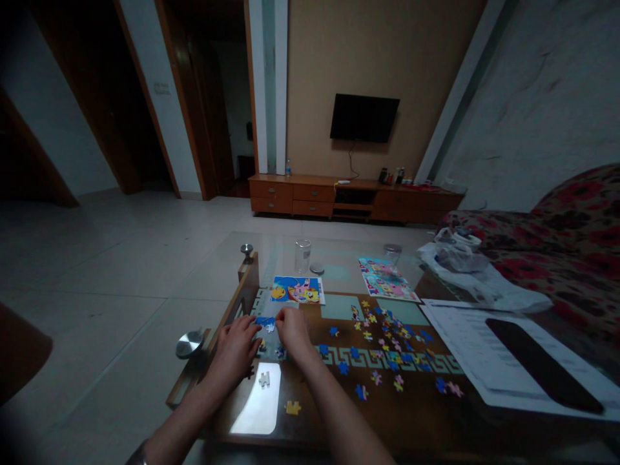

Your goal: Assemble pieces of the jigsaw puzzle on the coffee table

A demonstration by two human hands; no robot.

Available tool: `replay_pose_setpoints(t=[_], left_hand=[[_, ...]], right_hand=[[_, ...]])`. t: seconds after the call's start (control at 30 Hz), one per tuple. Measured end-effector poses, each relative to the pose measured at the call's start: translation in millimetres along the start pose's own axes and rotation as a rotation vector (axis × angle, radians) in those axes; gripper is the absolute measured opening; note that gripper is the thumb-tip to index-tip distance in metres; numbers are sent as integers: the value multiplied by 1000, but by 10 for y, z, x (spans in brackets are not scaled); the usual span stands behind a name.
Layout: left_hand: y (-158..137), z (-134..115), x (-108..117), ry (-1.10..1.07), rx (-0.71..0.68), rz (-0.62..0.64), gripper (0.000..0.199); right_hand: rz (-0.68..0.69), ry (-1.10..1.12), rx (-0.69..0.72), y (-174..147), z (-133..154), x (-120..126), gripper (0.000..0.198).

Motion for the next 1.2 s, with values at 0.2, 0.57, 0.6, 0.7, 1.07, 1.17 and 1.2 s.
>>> replay_pose_setpoints(t=[0.2, 0.57, 0.6, 0.7, 1.07, 1.17, 1.2], left_hand=[[-5, 98, 6, 36, 34, -19, 28], [-8, 81, 69, 44, 55, -8, 26], [-7, 81, 71, 43, 55, -6, 26], [-8, 81, 78, 39, 51, 0, 26], [-6, 85, 63, 44, 57, 1, 27], [-5, 79, 71, 43, 59, 6, 27], [-5, 78, 74, 42, 59, 8, 27]], right_hand=[[-6, -48, -26, -69, 19, -50, 13], [-22, -133, -14, -148, 53, -85, 17], [-20, -135, -11, -148, 52, -85, 17], [-15, -137, -3, -134, 43, -93, 15], [49, -145, -12, -124, 20, -37, 13], [69, -154, -10, -135, 12, -2, 13], [74, -157, -9, -139, 10, 7, 14]])
Point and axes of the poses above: each hand's wrist, its own y-axis towards the middle knuckle, its own x-axis out of the back of the hand, z = x × y, the point moved 2 cm from there along y, towards the middle knuckle, and after that the axes turned 14 degrees about -x, right-handed, at the moved point
